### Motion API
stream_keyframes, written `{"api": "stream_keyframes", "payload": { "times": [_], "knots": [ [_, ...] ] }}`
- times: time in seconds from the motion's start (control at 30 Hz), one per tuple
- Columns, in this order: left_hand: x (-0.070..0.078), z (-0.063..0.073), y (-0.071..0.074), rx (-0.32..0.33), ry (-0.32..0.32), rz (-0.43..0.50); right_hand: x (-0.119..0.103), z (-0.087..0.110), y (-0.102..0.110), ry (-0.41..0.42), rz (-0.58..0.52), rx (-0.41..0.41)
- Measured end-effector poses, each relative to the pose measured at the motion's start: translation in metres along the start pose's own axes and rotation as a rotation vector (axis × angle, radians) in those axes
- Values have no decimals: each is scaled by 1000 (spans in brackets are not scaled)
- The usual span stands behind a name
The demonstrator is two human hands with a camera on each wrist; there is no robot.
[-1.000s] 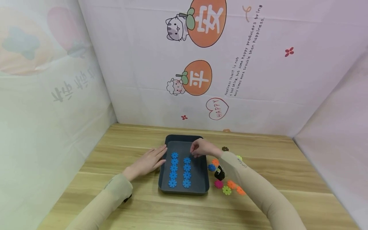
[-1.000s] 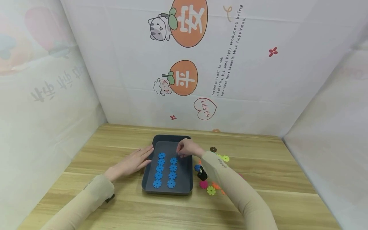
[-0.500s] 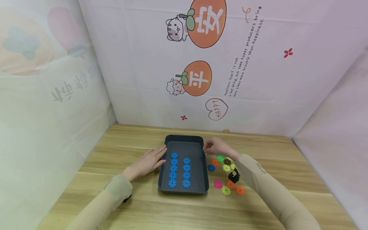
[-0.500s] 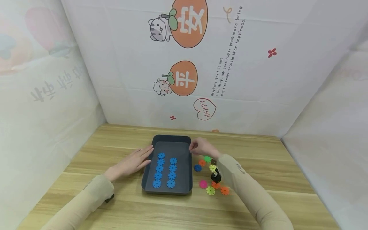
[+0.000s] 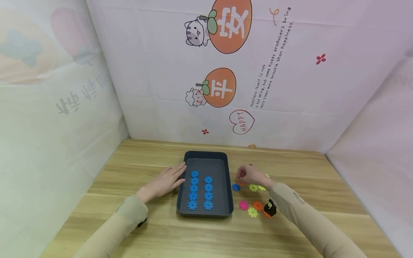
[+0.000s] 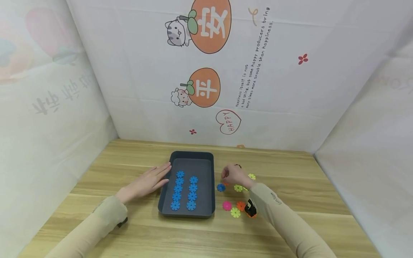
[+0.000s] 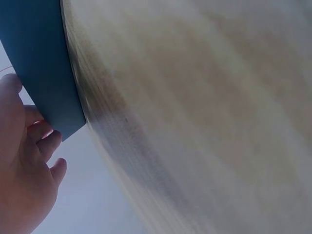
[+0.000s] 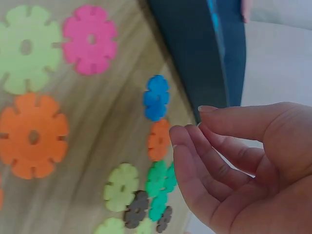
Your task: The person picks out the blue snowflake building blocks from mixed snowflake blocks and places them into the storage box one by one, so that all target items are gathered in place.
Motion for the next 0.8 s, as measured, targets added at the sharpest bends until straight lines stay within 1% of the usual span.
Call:
{"api": "stream_keyframes", "payload": {
  "times": [0.17,0.33,0.53,0.6,0.8],
  "knots": [
    [-1,0,-2,-4,1,3,11,-1,-8,-22,51,9],
    [-2,-1,-2,-6,0,-5,16,-1,-12,-4,65,17],
    [-1,-1,-1,-1,-3,1,15,1,-14,-1,35,7],
    [-1,-2,0,-3,0,3,13,2,-15,10,46,2],
    [-1,-1,-1,-10,8,-2,11,3,-17,-19,50,19]
  ]
}}
Point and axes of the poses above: each hand's wrist, its own z-axis away from the middle knuckle, its own y-axis out of the back of the hand, x = y × z, the point moved 7 cm from there along -z, towards the middle knuckle, and after that the axes turned 12 degrees about -x, right-handed, at the moved point
